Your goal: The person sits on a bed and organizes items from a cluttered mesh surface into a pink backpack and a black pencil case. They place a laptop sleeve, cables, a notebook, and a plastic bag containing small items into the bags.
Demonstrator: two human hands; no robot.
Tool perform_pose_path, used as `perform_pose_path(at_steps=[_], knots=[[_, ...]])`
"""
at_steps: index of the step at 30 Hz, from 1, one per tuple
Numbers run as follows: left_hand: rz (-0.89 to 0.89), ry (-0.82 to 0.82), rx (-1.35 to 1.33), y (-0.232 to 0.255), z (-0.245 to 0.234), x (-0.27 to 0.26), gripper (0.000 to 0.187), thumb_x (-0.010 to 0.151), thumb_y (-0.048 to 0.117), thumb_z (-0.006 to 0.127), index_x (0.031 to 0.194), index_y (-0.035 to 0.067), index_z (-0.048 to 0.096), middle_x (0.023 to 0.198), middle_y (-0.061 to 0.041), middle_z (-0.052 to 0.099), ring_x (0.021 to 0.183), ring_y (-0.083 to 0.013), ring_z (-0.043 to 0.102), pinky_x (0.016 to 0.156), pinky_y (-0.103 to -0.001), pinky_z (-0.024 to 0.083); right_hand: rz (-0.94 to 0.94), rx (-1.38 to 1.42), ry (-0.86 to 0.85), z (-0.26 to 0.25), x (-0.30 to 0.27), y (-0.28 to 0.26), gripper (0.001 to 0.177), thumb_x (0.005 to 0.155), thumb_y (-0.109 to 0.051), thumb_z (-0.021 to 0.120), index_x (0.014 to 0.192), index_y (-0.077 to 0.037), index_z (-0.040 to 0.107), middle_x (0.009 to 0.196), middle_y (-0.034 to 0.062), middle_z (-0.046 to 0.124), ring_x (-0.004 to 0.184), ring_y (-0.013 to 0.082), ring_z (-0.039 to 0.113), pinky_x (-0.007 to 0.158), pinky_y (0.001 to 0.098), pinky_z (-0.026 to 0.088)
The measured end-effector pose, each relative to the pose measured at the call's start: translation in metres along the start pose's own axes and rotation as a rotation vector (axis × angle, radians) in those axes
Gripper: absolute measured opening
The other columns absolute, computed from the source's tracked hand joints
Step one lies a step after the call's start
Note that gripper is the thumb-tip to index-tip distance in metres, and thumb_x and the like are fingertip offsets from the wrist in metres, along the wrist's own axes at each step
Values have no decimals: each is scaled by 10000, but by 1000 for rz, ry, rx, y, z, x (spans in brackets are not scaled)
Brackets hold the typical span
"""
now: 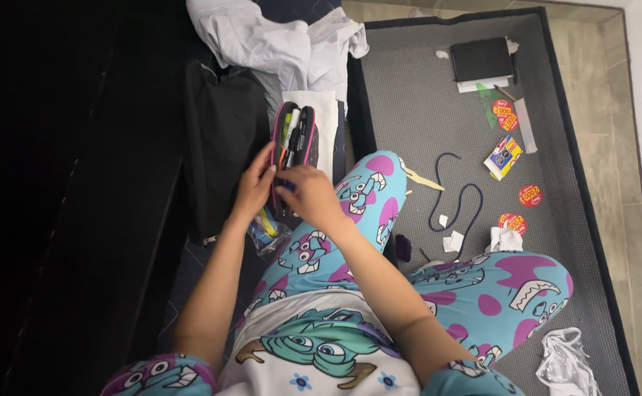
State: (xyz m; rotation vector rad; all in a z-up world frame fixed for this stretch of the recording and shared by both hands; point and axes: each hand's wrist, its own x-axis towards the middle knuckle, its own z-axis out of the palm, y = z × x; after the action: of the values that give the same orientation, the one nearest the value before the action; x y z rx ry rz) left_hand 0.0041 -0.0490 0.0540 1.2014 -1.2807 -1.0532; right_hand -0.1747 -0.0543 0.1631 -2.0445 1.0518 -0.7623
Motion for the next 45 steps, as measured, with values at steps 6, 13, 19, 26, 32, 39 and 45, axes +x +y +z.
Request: perform_pose_path(at_steps=[6, 13, 19, 26, 32, 39, 45], knots=[[-187, 55, -98, -68, -11, -56, 499, 998, 7, 543, 1490, 5, 463, 1372, -144, 630, 1214, -195, 628, 1041, -323, 495, 489, -137, -452, 26, -55, 41, 338, 903, -356, 791, 1116, -99, 736, 793, 135, 754, 755, 277, 724, 693, 385, 528], [-342, 26, -222, -64, -21, -70, 457, 932, -72, 486, 1379, -8, 559, 1344, -114, 656, 1158, -181, 667, 966, -302, 533, 1053, 1094, -223, 127, -71, 105, 454, 921, -342, 702, 1191, -34, 507, 1062, 166, 728, 805, 257, 741, 670, 391, 642], [-378, -3, -209, -51, -18, -71, 380, 893, -89, 597, 1268, -28, 609, 1147, -135, 725, 1073, -173, 701, 910, -289, 553, 1093, 1168, -142, 145, -72, 112, 483, 936, -398, 684, 1229, -35, 557, 1060, 210, 709, 830, 296, 730, 728, 425, 645], [-284, -22, -116, -55, -18, -71, 410, 798, -150, 585, 1186, -19, 607, 1089, -91, 687, 1012, -153, 684, 885, -286, 574, 1024, 1253, -39, 159, -82, 129, 420, 989, -368, 699, 1184, 0, 647, 955, 102, 698, 790, 195, 683, 747, 339, 596], [-325, -31, -184, -85, -19, -81, 397, 762, -168, 538, 1112, -4, 625, 1039, -84, 716, 995, -169, 729, 875, -283, 570, 934, 1191, 54, 154, -80, 112, 292, 1006, -319, 659, 1072, -48, 744, 787, 23, 667, 647, 108, 609, 606, 246, 515], [-150, 41, 388, -25, 0, -75, 254, 773, -20, 776, 983, 7, 635, 927, -129, 716, 875, -273, 729, 774, -356, 562, 562, 719, 59, 134, -75, 81, 345, 1066, -253, 541, 862, -25, 702, 636, 26, 647, 518, 85, 586, 496, 241, 483], [123, 66, 609, -39, 13, -78, 158, 856, 70, 758, 874, 15, 611, 874, -179, 678, 859, -411, 663, 708, -474, 505, 638, 815, -7, 110, -66, 64, 369, 1061, -223, 486, 832, -8, 680, 586, 52, 623, 458, 111, 536, 439, 257, 424]])
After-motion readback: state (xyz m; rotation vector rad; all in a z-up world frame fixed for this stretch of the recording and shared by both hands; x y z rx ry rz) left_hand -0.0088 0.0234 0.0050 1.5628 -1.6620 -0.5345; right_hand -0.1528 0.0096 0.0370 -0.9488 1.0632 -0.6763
